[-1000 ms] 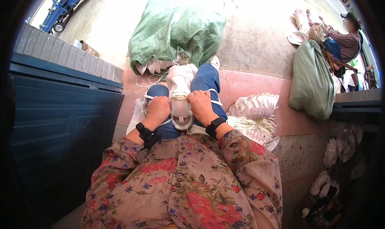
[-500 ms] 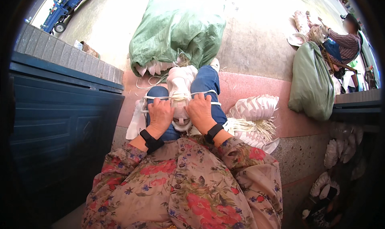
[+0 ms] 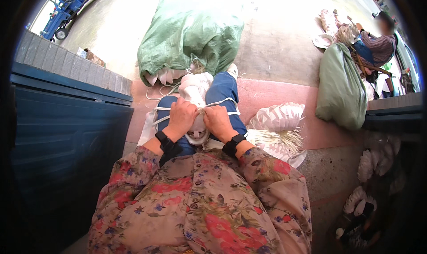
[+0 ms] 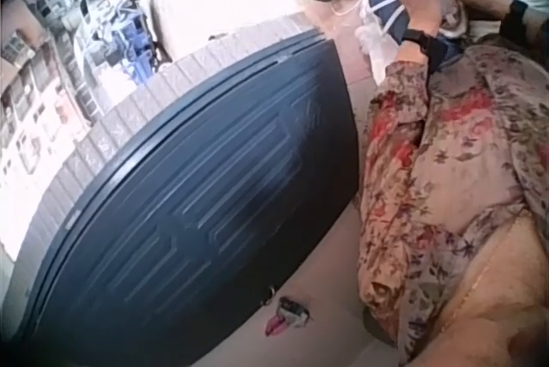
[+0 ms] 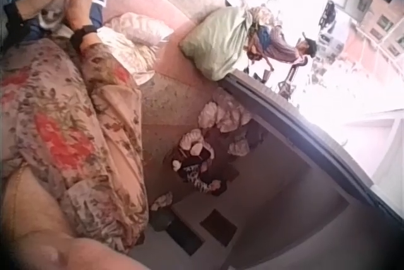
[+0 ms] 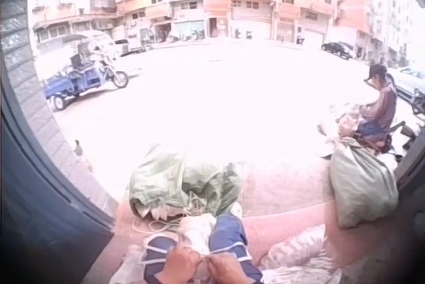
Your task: The recorder is lacing white shoes while sitting on the floor outside a building.
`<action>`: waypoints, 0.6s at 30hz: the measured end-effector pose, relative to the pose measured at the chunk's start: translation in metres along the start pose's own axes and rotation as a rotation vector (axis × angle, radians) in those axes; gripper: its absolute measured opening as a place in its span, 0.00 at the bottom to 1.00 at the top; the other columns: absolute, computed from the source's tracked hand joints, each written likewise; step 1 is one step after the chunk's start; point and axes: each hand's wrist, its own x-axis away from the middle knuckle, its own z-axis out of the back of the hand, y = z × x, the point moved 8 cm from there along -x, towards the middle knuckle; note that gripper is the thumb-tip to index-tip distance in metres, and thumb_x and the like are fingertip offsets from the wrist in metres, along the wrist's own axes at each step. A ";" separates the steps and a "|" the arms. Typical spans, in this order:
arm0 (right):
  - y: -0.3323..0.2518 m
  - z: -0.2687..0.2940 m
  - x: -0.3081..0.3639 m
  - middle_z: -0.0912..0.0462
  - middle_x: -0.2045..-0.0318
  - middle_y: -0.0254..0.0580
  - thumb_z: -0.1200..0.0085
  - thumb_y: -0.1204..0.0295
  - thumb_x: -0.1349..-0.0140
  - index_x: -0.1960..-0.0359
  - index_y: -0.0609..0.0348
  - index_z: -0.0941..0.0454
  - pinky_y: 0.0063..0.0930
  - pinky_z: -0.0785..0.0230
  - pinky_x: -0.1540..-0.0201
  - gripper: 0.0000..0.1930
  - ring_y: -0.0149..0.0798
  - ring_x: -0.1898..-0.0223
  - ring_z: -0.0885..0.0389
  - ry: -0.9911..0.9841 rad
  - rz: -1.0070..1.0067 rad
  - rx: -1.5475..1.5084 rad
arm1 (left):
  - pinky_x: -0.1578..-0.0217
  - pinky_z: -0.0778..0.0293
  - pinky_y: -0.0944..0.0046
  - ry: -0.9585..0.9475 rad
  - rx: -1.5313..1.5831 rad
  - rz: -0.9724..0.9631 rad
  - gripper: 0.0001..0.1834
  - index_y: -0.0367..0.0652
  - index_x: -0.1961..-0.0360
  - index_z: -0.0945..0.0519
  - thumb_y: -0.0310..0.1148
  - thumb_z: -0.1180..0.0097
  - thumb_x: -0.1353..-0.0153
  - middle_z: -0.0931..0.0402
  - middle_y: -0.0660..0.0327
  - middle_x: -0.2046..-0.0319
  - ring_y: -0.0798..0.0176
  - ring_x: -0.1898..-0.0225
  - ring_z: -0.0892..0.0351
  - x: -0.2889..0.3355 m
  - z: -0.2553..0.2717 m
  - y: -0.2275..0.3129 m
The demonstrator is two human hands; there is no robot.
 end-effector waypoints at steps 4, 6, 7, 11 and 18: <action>-0.014 0.008 -0.004 0.26 0.78 0.40 0.53 0.75 0.53 0.73 0.55 0.26 0.35 0.41 0.67 0.06 0.42 0.68 0.28 0.019 0.059 0.032 | 0.68 0.39 0.59 -0.027 -0.106 -0.117 0.08 0.43 0.76 0.28 0.32 0.49 0.60 0.28 0.59 0.78 0.58 0.67 0.32 -0.017 -0.009 -0.001; -0.027 0.009 -0.007 0.26 0.77 0.38 0.53 0.74 0.54 0.73 0.54 0.25 0.34 0.41 0.67 0.06 0.41 0.68 0.29 -0.029 0.141 0.128 | 0.71 0.37 0.58 0.071 -0.093 -0.106 0.07 0.42 0.79 0.30 0.31 0.46 0.60 0.29 0.57 0.79 0.56 0.69 0.31 -0.019 0.001 -0.009; -0.031 0.008 -0.008 0.27 0.76 0.37 0.52 0.74 0.55 0.74 0.54 0.25 0.33 0.42 0.66 0.06 0.39 0.66 0.30 -0.061 0.169 0.279 | 0.71 0.37 0.58 0.056 -0.102 -0.097 0.07 0.42 0.79 0.30 0.31 0.46 0.60 0.29 0.57 0.79 0.56 0.69 0.31 -0.020 0.002 -0.013; -0.038 -0.002 -0.012 0.28 0.73 0.36 0.51 0.72 0.58 0.75 0.52 0.25 0.31 0.46 0.64 0.06 0.36 0.63 0.33 -0.088 0.311 0.528 | 0.76 0.32 0.64 -0.074 0.584 0.346 0.08 0.37 0.81 0.29 0.27 0.41 0.58 0.27 0.55 0.81 0.58 0.78 0.27 -0.025 -0.005 -0.058; -0.089 0.152 -0.038 0.33 0.77 0.43 0.57 0.83 0.54 0.71 0.58 0.32 0.33 0.41 0.69 0.08 0.46 0.72 0.33 0.488 0.416 -0.150 | 0.75 0.33 0.73 -0.337 1.060 0.462 0.07 0.35 0.78 0.24 0.27 0.40 0.58 0.27 0.63 0.80 0.73 0.77 0.29 -0.038 -0.041 -0.043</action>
